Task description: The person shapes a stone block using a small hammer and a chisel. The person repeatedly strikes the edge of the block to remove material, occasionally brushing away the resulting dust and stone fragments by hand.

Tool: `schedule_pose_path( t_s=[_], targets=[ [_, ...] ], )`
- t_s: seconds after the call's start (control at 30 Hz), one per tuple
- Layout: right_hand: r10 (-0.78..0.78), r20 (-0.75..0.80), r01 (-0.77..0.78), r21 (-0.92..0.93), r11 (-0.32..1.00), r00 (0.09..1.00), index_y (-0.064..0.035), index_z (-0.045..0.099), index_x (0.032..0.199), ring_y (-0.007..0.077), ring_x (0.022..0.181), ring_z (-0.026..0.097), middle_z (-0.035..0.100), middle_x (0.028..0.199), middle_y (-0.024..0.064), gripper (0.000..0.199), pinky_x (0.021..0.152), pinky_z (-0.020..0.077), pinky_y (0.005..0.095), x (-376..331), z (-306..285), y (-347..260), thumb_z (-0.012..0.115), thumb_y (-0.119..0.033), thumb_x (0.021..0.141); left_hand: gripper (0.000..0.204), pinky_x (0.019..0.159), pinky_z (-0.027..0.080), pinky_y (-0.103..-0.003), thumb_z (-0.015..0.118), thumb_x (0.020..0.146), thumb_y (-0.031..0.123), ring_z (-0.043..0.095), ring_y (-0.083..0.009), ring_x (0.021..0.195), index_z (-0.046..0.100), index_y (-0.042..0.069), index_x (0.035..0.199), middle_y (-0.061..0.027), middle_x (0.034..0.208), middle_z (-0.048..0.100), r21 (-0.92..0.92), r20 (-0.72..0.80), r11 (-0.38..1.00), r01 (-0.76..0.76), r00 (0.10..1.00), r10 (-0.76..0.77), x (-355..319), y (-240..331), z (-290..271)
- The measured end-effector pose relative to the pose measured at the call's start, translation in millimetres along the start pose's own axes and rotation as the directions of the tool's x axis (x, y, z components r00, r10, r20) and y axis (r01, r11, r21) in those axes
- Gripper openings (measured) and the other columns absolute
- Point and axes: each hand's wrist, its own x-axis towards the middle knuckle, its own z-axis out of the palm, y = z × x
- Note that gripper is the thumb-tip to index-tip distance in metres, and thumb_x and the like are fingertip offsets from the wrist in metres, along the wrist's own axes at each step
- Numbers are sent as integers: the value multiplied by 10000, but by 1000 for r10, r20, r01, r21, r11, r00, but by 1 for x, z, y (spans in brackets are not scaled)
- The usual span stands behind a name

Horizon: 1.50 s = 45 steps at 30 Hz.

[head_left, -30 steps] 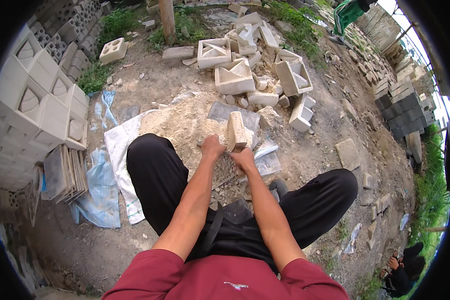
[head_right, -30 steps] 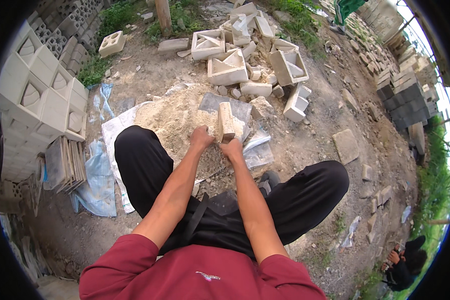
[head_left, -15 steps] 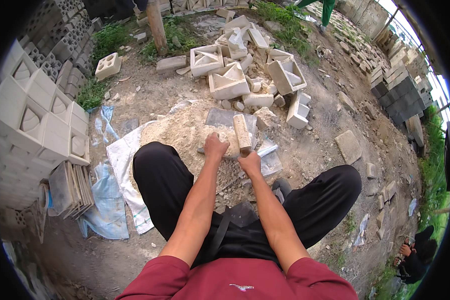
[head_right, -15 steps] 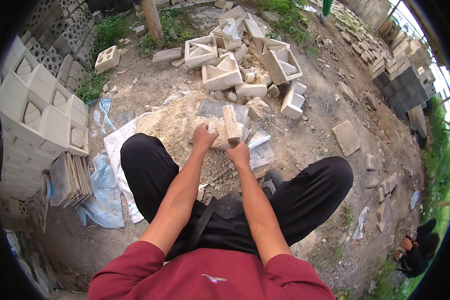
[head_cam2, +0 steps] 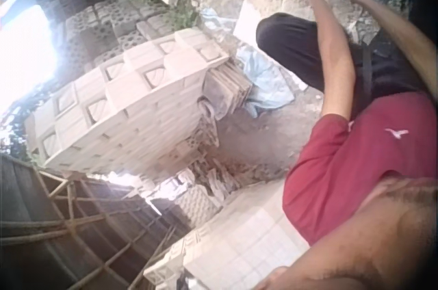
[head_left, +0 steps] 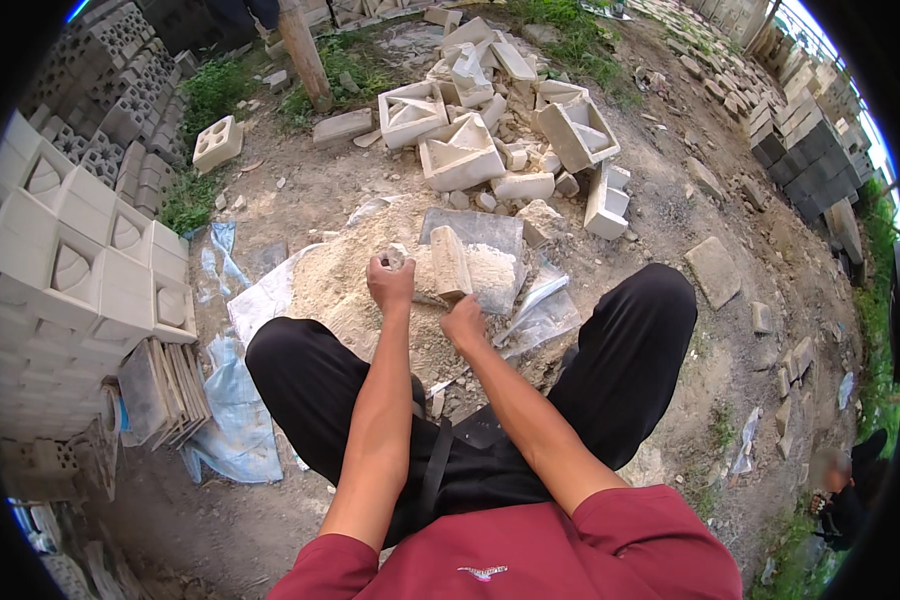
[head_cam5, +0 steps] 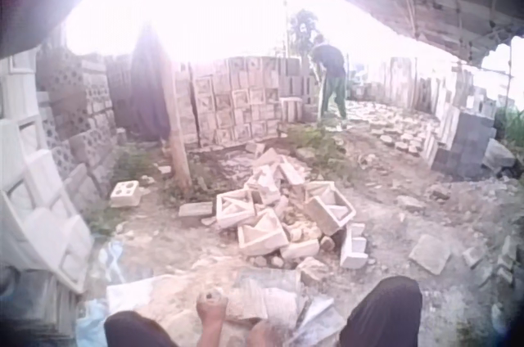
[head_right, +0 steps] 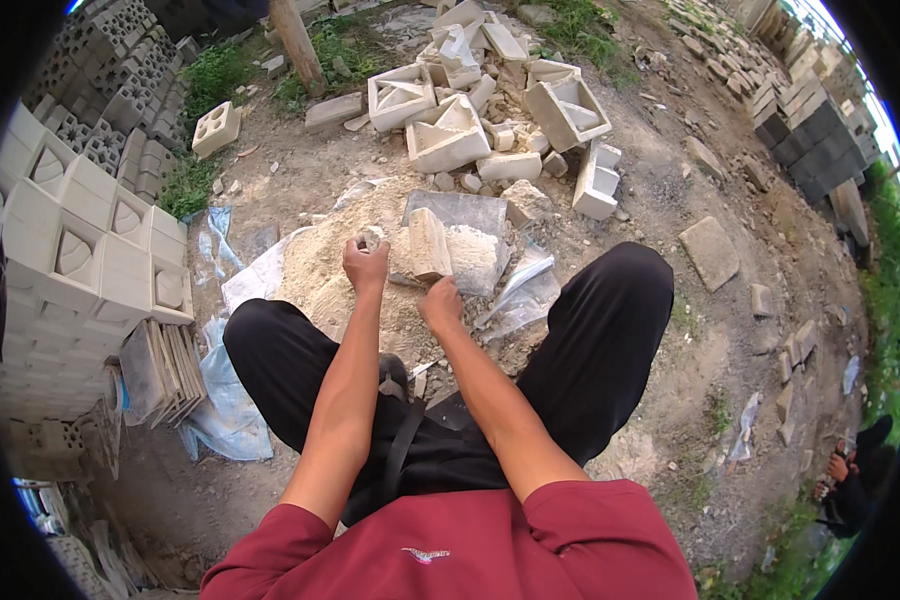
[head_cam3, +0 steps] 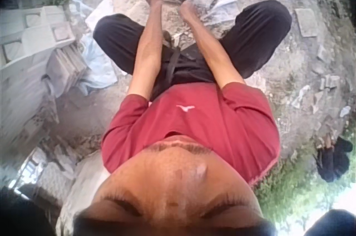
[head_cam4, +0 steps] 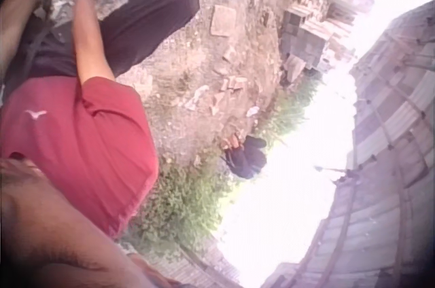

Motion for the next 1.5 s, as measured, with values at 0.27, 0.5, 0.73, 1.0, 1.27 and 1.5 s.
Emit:
schedule_pose_path(
  t_s=[0.27, 0.5, 0.73, 1.0, 1.27, 1.5],
  targets=[
    [-38, -27, 41, 134, 990, 999, 114, 561, 1049, 423, 1018, 627, 634, 1025, 332, 524, 869, 510, 443, 17, -17, -12, 706, -261, 713, 423, 830, 497, -418, 768, 652, 240, 639, -345, 903, 623, 6, 974, -185, 962, 656, -83, -35, 996, 36, 999, -39, 5, -11, -6],
    [91, -98, -80, 107, 991, 991, 130, 545, 1059, 426, 988, 639, 638, 1019, 326, 488, 845, 518, 456, 38, -60, 45, 674, -215, 738, 466, 859, 472, -434, 770, 656, 281, 600, -350, 983, 599, 21, 1003, -175, 1047, 615, 99, 120, 992, 78, 989, -90, -21, -8, 14],
    [22, 73, -27, 66, 997, 997, 149, 456, 1195, 447, 1044, 608, 594, 1130, 340, 609, 904, 502, 452, 6, -8, -20, 672, -172, 724, 460, 842, 483, -431, 777, 656, 270, 620, -333, 935, 610, 19, 1003, -160, 993, 634, 71, 3, 988, 139, 990, -140, -14, -11, 5],
    [-77, -173, 143, 413, 899, 982, 61, 626, 893, 404, 849, 664, 674, 855, 247, 364, 744, 524, 427, 11, -20, 23, 690, -239, 696, 469, 840, 499, -406, 772, 642, 231, 624, -325, 946, 628, 29, 1041, -168, 1027, 635, -2, 173, 1000, -2, 985, 2, -18, -33, 34],
    [-167, -317, 292, 403, 868, 934, 32, 641, 878, 345, 768, 673, 672, 768, 198, 348, 695, 511, 408, 31, -87, 84, 682, -265, 700, 467, 914, 465, -442, 693, 693, 128, 588, -342, 1052, 627, 96, 1154, -150, 1120, 602, 219, 543, 875, -432, 799, 259, -55, -12, 87],
    [-31, -263, 130, 366, 921, 964, 51, 655, 915, 401, 857, 670, 678, 844, 253, 416, 760, 523, 436, 28, -70, 89, 688, -291, 681, 407, 887, 488, -429, 726, 715, 212, 613, -331, 1030, 679, 58, 1089, -173, 1086, 633, 280, 479, 913, -297, 867, 135, -69, 7, 98]
  ],
)
